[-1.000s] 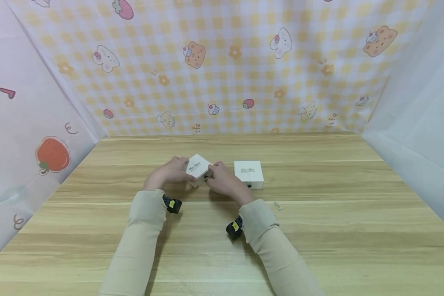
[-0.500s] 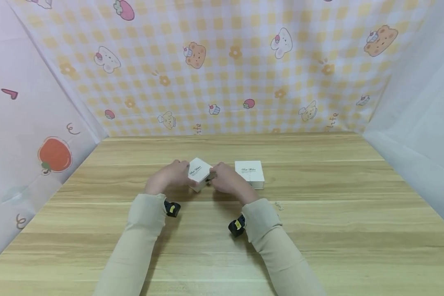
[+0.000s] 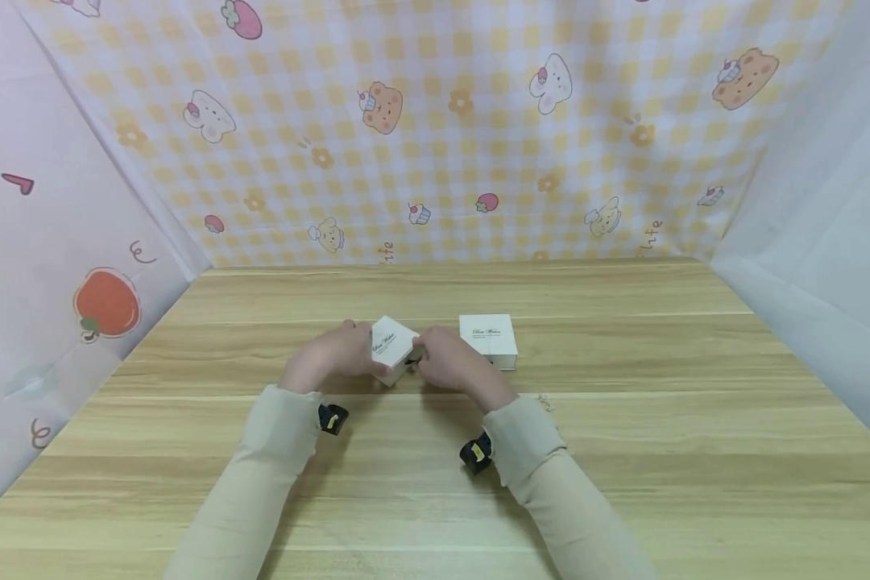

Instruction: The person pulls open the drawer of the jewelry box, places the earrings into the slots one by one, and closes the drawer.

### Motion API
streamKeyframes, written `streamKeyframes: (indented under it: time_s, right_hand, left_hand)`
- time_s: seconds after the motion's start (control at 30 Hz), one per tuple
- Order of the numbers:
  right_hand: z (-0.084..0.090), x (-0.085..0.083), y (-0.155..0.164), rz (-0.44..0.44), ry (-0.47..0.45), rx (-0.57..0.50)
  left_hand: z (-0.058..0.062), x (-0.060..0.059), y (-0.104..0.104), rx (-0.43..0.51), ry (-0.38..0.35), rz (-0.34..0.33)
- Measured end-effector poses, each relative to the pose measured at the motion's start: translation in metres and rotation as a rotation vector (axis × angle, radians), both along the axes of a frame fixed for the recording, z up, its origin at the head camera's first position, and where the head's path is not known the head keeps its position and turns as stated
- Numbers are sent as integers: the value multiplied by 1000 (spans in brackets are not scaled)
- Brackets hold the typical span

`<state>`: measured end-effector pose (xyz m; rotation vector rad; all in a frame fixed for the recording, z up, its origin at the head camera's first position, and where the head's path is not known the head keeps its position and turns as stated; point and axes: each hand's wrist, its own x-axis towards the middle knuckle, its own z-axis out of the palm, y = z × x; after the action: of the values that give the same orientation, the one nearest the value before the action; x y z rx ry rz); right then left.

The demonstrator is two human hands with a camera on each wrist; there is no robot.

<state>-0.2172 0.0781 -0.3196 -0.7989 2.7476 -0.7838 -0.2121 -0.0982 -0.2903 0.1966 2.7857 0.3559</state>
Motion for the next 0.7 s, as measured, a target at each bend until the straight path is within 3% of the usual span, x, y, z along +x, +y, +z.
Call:
streamKeyframes:
  time_s: [0.3, 0.7]
  right_hand:
    - [-2, 10, 4, 7, 11, 12]
    - [-3, 25, 16, 42, 73, 0]
  left_hand:
    - [2, 14, 4, -23, 6, -4]
    - [2, 32, 15, -133, 55, -73]
